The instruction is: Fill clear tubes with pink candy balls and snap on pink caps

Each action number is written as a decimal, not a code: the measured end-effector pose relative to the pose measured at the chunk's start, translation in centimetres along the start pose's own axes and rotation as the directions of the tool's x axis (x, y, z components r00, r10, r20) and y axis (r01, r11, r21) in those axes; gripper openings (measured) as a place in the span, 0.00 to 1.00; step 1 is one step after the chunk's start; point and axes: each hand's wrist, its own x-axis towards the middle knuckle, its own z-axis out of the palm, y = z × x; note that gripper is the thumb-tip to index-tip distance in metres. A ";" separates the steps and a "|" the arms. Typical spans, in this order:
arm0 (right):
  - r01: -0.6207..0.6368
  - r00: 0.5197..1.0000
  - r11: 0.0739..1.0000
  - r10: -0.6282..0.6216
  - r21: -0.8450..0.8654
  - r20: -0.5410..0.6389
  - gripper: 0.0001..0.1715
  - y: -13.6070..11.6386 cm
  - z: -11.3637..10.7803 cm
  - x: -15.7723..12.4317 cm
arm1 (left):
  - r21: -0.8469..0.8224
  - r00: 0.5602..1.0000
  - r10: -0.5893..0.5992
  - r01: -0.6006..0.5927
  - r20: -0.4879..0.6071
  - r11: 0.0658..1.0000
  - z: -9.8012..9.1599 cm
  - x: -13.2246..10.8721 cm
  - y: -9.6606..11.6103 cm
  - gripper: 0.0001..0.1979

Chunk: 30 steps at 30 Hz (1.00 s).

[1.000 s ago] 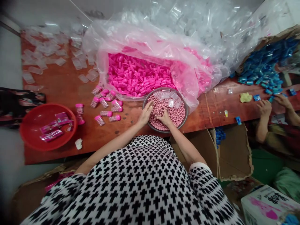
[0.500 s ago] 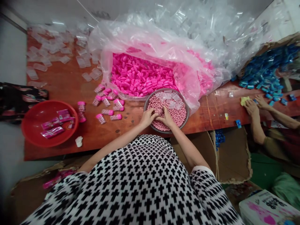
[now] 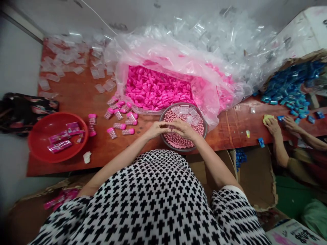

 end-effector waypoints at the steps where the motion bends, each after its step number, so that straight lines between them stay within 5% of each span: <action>1: 0.002 1.000 1.000 -0.002 -0.005 -0.023 0.19 0.1 0.1 0.1 | 0.005 1.000 -0.005 0.005 0.001 1.000 -0.3 0.1 0.0 0.20; 5: -0.034 0.997 0.999 0.035 0.010 -0.071 0.15 0.4 0.5 0.2 | 0.024 1.000 -0.003 0.003 -0.001 1.000 -1.1 0.6 -0.4 0.17; 10: -0.246 0.967 0.968 0.241 0.054 0.081 0.13 0.5 0.3 -0.4 | 0.219 0.992 0.123 -0.125 0.025 0.968 -1.6 1.1 0.0 0.13; 13: -0.357 0.916 0.933 0.360 -0.049 0.179 0.14 1.2 -0.5 -0.8 | 0.341 0.988 0.147 -0.122 -0.047 0.932 -2.2 1.2 0.3 0.10; 16: -0.398 0.893 0.892 0.430 -0.214 0.135 0.18 3.0 -1.9 0.4 | 0.245 0.985 0.110 -0.074 -0.136 0.967 -2.3 1.0 0.2 0.12; 22: -0.435 0.898 0.826 0.425 -0.359 -0.112 0.17 8.0 -3.3 10.1 | -0.236 0.974 -0.050 -0.003 -0.219 0.972 -1.6 0.3 -0.2 0.19; 30: -0.271 0.933 0.748 0.359 -0.606 0.027 0.21 10.4 -0.6 21.6 | -0.386 0.924 -0.114 -0.038 -0.364 0.922 -4.0 -0.9 -0.4 0.20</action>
